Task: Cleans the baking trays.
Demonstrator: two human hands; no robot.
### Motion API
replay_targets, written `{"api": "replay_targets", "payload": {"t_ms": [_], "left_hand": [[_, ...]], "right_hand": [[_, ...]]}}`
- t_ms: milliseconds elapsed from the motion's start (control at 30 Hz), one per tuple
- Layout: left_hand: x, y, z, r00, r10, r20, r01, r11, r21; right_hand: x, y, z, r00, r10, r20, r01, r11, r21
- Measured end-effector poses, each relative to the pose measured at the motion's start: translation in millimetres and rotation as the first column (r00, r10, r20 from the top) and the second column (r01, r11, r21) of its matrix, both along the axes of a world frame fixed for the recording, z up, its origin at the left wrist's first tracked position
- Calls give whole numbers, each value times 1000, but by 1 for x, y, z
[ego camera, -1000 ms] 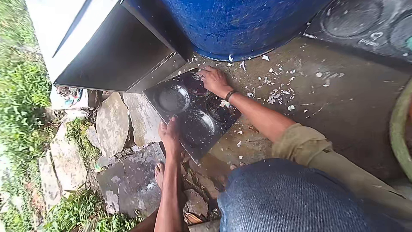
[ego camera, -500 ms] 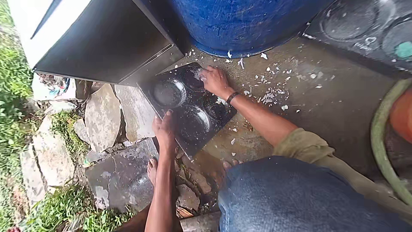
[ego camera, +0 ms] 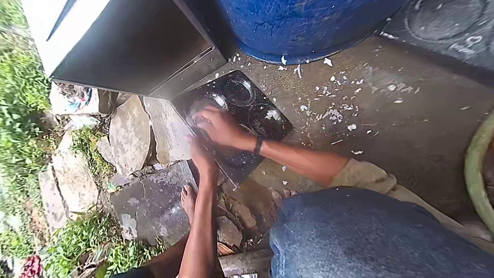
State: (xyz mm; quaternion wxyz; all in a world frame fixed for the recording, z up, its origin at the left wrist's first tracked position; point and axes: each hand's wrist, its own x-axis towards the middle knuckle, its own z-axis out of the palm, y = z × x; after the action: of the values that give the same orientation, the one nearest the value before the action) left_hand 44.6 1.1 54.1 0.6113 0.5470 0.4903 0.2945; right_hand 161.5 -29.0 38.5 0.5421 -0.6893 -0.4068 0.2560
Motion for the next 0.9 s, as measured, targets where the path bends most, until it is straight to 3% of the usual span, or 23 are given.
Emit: {"api": "replay_targets", "payload": {"t_ms": [100,200,367,500,600,667,700,800,900], "left_hand": [[-3,2,1,994,107,6,-107,993,-46],[-2,6,0,995,95,18,-94,995,-42],[10,2,9,989,107,103,-93,986,-135],[15,-11,16,968,188,169,-157,971,-182],[7,-11,11,924,259,281,-194,951,-240],[-1,-2,4,912,143,383,-51,969,-240],[-5,3,3,931,67,359,5,980,-198],[-3,7,6,970,32,241,10,985,-170],[0,7,6,977,37,211,1,984,-178]], "right_hand": [[-26,-53,-8,995,99,-14,-97,993,66],[-40,-93,-23,988,140,71,-146,985,97],[-6,-52,-18,978,-103,180,96,994,47],[-24,-28,16,995,-55,82,43,989,139],[-48,-55,23,998,61,-35,-55,985,163],[-57,-88,17,986,136,-97,-123,983,134],[-60,-105,14,980,173,-98,-162,980,115],[-50,-139,0,980,192,48,-191,981,-19],[-14,-123,-25,973,65,221,-35,990,-139]]}}
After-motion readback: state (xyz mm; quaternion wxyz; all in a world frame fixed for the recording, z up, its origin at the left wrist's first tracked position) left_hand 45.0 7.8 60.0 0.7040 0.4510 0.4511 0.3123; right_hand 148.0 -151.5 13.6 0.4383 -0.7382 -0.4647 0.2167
